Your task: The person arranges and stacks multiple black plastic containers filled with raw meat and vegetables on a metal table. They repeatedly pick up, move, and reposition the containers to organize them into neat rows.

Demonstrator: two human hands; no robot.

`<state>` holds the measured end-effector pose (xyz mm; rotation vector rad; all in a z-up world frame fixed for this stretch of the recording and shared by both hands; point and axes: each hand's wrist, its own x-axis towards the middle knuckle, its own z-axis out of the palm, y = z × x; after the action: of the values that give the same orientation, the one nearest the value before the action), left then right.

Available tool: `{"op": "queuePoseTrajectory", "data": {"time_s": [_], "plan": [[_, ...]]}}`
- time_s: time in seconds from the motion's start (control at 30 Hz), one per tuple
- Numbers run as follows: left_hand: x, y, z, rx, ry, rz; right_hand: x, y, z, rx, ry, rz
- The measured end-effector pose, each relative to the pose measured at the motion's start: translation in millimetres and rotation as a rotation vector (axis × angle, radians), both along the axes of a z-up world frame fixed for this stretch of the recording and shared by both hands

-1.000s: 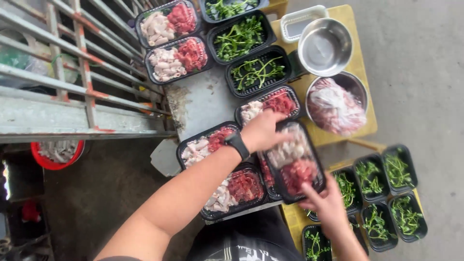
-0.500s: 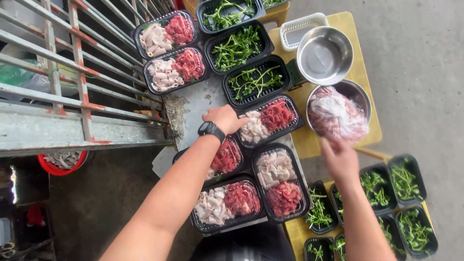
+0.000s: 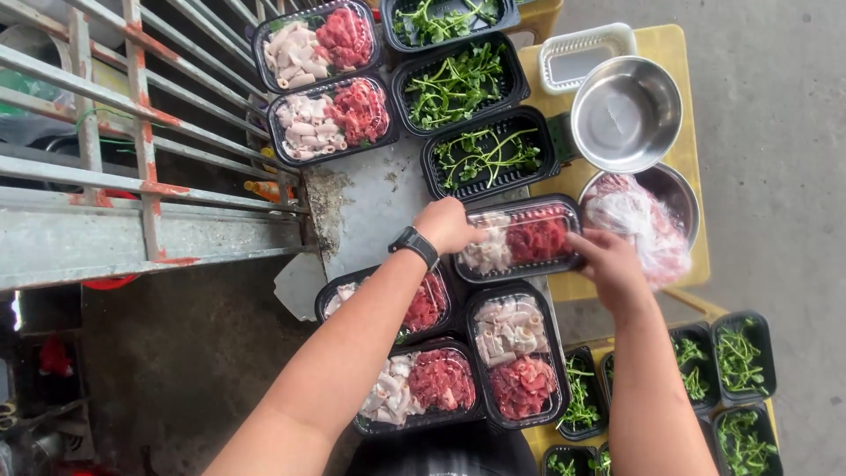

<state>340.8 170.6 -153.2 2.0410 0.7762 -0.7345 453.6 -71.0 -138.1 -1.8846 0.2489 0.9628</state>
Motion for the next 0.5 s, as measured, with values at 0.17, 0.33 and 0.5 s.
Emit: {"op": "queuePoseTrajectory", "data": {"time_s": [0.17,0.33,0.5], "plan": [[12,-6,-18,0.0,-0.25,0.122,-5,3,46,0.003,-0.107,-0.052],[-11,22,23,0.049,-0.418,0.403,-1,36,53,0.039,-0.234,0.023],[-89,92,29,0.147,-0.576,0.675,-36,140,53,0.059,-0.277,0.219]]}}
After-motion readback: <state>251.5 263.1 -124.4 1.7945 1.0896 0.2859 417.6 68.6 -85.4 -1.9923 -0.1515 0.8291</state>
